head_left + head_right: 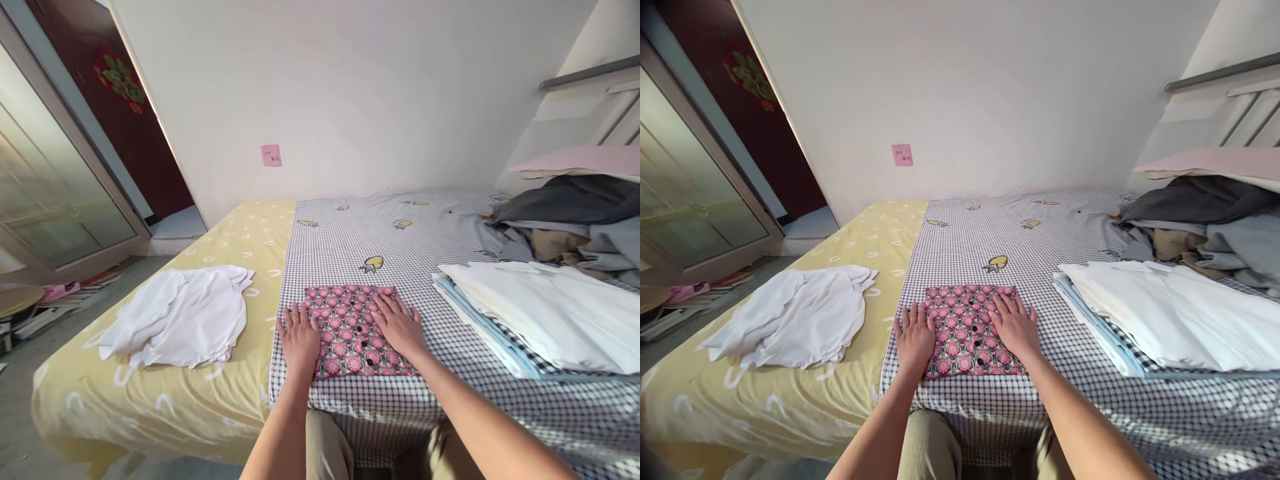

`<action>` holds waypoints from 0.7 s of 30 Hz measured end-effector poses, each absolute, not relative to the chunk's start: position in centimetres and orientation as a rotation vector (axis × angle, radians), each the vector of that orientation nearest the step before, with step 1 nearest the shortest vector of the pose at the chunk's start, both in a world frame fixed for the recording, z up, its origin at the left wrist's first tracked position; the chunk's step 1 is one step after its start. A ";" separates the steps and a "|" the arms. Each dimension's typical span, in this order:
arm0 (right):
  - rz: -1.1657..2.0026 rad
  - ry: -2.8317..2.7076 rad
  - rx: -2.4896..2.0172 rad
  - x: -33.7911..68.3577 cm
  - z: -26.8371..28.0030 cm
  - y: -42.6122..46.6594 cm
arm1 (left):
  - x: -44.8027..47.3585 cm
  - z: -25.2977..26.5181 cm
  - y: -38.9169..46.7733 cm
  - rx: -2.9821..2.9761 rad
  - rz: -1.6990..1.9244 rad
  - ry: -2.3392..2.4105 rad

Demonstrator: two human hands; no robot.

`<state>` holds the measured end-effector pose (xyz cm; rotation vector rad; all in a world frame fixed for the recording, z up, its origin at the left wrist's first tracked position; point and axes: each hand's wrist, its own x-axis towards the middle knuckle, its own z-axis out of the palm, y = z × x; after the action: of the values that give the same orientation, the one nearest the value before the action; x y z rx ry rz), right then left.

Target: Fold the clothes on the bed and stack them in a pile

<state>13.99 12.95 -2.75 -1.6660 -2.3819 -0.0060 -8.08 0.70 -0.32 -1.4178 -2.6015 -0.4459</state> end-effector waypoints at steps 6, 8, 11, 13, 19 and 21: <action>0.010 -2.383 -1.665 14.0 -2.4 12.7 | -8.1 -0.5 0.7 -1.419 -0.457 -2.596; 0.007 -2.378 -1.664 14.0 -2.3 12.7 | -8.1 -0.6 0.8 -1.418 -0.460 -2.592; 0.000 -2.378 -1.662 14.1 -2.2 12.6 | -8.1 -0.7 0.8 -1.414 -0.463 -2.586; -0.010 -2.382 -1.651 14.1 -2.2 12.5 | -8.0 -0.7 0.8 -1.409 -0.461 -2.586; -0.035 -2.361 -1.616 14.1 -2.1 12.4 | -7.9 -0.4 0.7 -1.403 -0.446 -2.600; -0.033 -2.361 -1.618 14.1 -2.1 12.3 | -7.9 -0.3 0.7 -1.403 -0.445 -2.607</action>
<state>14.09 12.33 -2.07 -1.6182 -2.3606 -0.0330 -7.88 0.71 -0.30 -1.4028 -2.6074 -0.4447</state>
